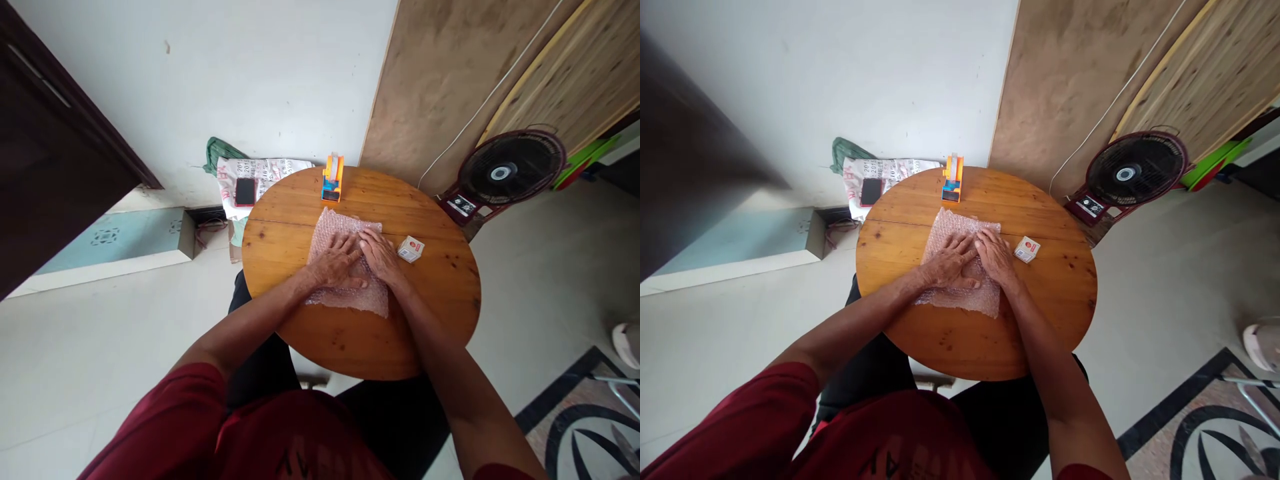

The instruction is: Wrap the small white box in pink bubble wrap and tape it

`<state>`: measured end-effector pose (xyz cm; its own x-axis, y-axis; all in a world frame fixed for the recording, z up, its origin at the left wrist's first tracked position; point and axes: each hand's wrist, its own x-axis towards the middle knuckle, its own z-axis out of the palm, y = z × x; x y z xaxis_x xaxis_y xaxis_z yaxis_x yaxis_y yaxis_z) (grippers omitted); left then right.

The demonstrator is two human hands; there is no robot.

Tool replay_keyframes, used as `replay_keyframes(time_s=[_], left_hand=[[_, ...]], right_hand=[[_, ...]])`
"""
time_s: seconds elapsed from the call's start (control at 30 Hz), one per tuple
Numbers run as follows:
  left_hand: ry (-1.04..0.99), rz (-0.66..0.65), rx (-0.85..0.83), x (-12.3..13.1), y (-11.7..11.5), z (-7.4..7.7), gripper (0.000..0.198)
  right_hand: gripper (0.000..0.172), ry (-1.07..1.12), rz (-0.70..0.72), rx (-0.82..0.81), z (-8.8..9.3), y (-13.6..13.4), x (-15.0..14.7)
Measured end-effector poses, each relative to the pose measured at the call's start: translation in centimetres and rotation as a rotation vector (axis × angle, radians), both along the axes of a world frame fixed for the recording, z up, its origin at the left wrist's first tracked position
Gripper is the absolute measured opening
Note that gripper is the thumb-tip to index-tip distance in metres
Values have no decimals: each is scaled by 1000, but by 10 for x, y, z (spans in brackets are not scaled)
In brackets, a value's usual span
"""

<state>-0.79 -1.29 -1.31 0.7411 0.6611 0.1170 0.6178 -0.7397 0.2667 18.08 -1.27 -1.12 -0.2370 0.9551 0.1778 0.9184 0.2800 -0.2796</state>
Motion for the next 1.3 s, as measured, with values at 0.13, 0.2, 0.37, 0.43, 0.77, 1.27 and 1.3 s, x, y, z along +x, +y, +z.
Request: replay_keyframes(time_s=[0.13,0.2,0.37,0.43,0.77,1.27,1.3], left_hand=[[84,84,-67,-14,0,7,95],[130,67,-95,-23,2,10,101],[198,5,-121,-37,10,20,108],[176,18,-119,-34,13,25,94],[-30,29,-72,-30,31,2,68],[-17,-10,-108,-35,35,-1,86],[-15,-12,-114,-35,34,0,88]], right_hand=[[52,-23,31,-18,-1,2,4],[54,-39,33,-16,-3,2,5],[56,-64,40,-18,-4,0,2],[57,-71,36,-30,-4,0,1],[59,-24,73,-61,-5,2,8],[81,-134,259,-111,19,-26,7],[87,-141,262,-145,20,-25,9]])
